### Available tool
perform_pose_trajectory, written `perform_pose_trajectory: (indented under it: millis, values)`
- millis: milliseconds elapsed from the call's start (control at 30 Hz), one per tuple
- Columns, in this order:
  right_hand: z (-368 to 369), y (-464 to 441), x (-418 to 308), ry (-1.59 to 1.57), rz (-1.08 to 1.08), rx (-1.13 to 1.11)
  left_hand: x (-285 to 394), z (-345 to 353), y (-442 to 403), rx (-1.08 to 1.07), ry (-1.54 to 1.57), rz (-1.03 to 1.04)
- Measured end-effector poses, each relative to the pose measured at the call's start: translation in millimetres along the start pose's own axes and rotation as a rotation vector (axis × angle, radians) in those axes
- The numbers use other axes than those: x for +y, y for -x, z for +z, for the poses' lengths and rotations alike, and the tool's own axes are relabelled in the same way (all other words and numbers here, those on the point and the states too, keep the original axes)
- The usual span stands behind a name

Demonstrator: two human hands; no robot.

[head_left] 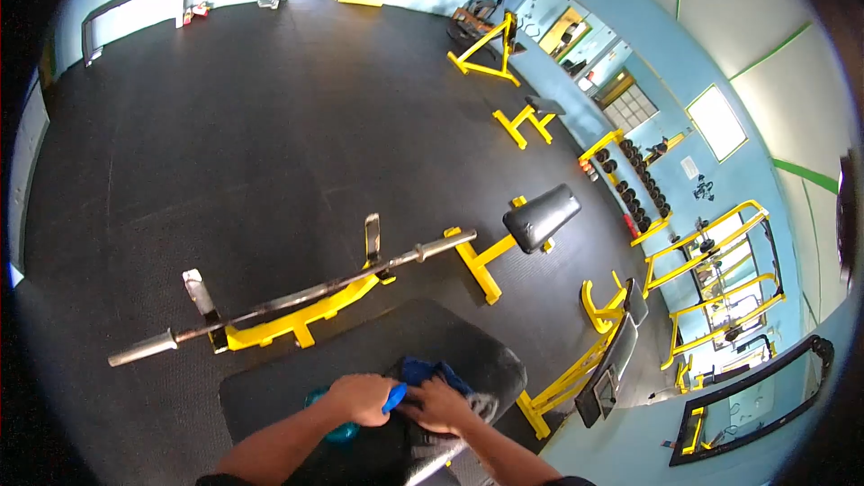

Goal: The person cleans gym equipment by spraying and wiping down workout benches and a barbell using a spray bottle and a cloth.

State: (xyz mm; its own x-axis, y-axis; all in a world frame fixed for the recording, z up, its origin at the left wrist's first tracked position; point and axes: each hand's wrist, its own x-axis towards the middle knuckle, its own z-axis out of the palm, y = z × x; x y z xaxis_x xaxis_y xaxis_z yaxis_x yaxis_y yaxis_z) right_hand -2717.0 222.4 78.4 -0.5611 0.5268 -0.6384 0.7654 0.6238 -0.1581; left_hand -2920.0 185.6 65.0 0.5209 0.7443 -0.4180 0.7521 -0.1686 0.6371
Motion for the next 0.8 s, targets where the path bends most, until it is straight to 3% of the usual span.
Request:
perform_pose_trajectory:
  millis: [33, 100, 167, 233, 333, 433, 500, 567, 600, 667, 733, 800]
  values:
    - [-13, 0, 1, 0.009, 0.001, 0.005, -3, -3, 5, 0.014, 0.085, 0.026]
    - [-42, 5, 13, -0.147, 0.238, 0.023, -14, -2, 12, 0.041, 0.221, 0.085]
    - [-57, -30, 51, -0.085, 0.448, 0.040, -19, 1, 15, 0.028, 0.222, 0.093]
    - [-45, -83, 92, 0.025, 0.603, 0.197, -24, 19, 11, 0.065, 0.259, 0.130]
    - [-34, -158, 96, -0.015, 0.661, 0.111, -10, 12, 13, -0.030, 0.222, 0.068]
    - [-3, -174, 63, 0.277, 0.246, 0.054, -9, -2, 16, -0.052, 0.236, 0.048]
    - [1, -137, 19, 0.039, -0.140, 0.015, -21, -7, 6, -0.127, 0.271, 0.093]
    - [54, -127, 43, 0.074, -0.437, 0.139, -31, -12, 1, -0.086, 0.243, 0.083]
    - [38, -123, 40, 0.071, -0.442, 0.128, -36, -12, 3, -0.084, 0.194, 0.078]
    - [-11, -108, 55, -0.161, -0.133, -0.005, -49, -19, 15, -0.049, 0.220, 0.048]
    - [-23, -128, 97, 0.063, 0.162, 0.146, -60, -26, 27, -0.006, 0.235, 0.008]
    - [-38, -164, 108, -0.021, 0.536, 0.123, -70, -29, 38, -0.027, 0.292, -0.035]
